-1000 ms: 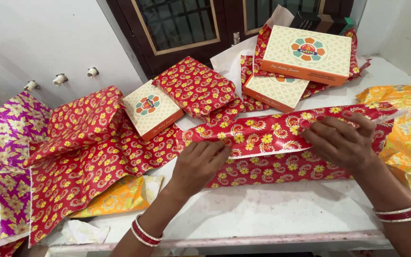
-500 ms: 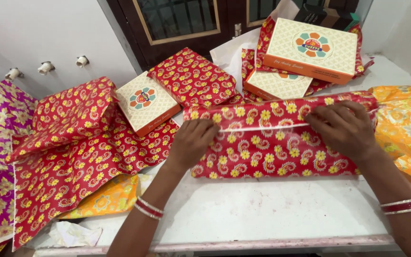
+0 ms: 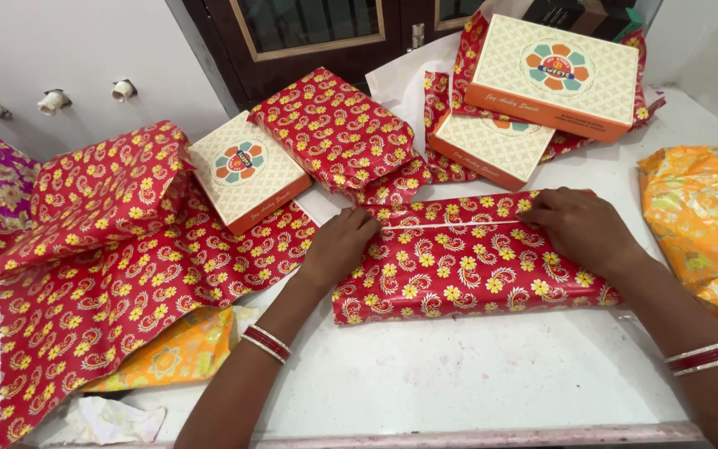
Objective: The person wraps a rectangular box with red floral-patterned wrapping paper. They fold the paper around the box, tuck the edges, and smooth the surface to complete the wrapping.
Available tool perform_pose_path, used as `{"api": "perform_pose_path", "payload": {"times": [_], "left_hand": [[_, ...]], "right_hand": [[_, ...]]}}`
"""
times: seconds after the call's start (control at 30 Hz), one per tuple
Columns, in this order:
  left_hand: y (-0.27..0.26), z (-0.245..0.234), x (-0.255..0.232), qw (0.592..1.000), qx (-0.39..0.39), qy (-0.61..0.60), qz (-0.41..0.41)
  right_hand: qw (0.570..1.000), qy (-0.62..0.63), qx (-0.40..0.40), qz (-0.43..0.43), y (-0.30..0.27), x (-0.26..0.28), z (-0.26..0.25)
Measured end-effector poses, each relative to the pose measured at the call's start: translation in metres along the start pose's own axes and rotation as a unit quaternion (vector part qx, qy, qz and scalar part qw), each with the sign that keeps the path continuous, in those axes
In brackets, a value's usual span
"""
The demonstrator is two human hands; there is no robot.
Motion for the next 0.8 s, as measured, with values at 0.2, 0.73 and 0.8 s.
{"api": "perform_pose_path", "payload": {"times": [0.2,0.73,0.8], "left_hand": [[0.0,-0.005,0.002,0.992,0.086,-0.057,-0.07],[-0.016,-0.058,0.0,0.984,-0.091,-0.096,-0.119],[-0.012,-0.041,-0.009,0.983,-0.053,-0.127,-0.122]], "right_hand": [[0.999,0.01,0.033,0.037,-0.003,-0.002,-0.003],[0.995,-0.002,0.076,0.06,-0.01,0.002,-0.003],[0.996,0.011,0.065,0.056,-0.01,0.003,-0.005]]}}
Point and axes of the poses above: each hand's wrist, its own y-axis towards the middle knuckle, its own z-axis out of the palm, x = y × z, the point moved 8 cm from there along y, towards the middle knuckle, and after that the axes turned 2 degrees about y, right-handed, at the moved point
